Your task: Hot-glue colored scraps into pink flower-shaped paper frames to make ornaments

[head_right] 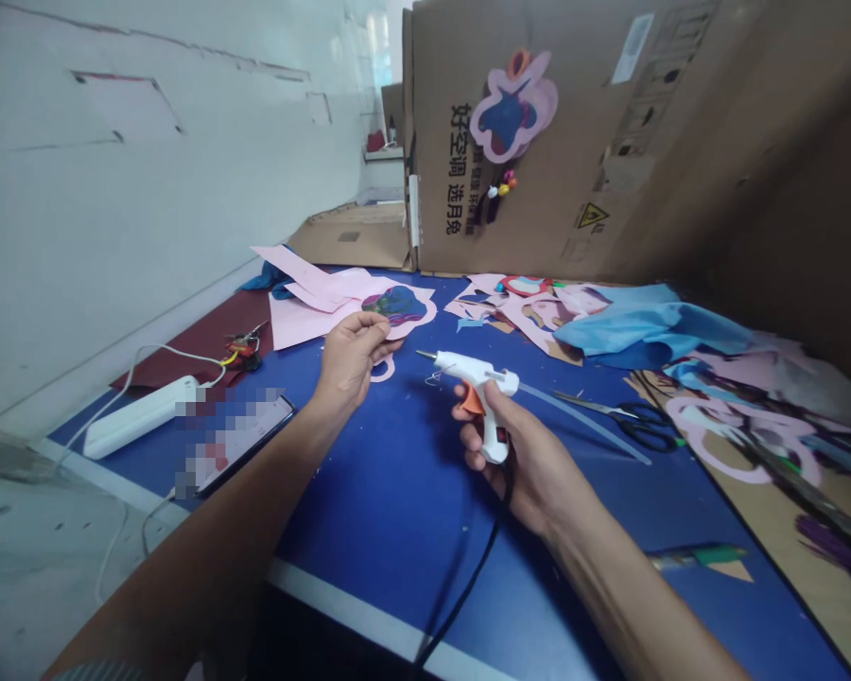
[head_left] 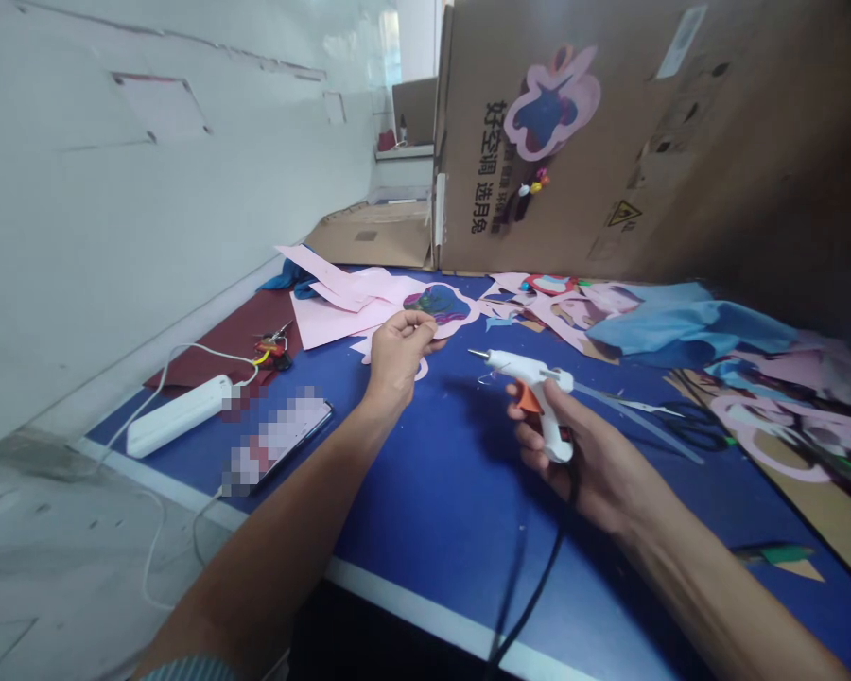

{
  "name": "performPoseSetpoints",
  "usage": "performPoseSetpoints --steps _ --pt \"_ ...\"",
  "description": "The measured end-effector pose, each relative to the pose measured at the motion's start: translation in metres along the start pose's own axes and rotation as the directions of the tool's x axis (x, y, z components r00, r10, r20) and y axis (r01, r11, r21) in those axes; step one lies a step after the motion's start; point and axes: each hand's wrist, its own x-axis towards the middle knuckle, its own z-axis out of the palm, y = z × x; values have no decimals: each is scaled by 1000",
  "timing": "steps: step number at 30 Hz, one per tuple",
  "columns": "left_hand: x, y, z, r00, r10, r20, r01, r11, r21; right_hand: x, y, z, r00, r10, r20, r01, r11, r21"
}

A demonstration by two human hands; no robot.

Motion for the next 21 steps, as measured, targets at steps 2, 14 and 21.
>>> performPoseSetpoints --steps 2,14,21 --pt "-3 -1 2 1000 4 16 -4 1000 -1 -3 -1 4 996 -75 -51 71 994 -89" --pt "-18 -10 13 995 -5 104 3 1000 20 -17 2 11 830 -552 -83 372 658 -654" --pt "-23 -13 18 993 -11 119 11 1000 1 -17 6 13 769 -639 -7 442 539 -717"
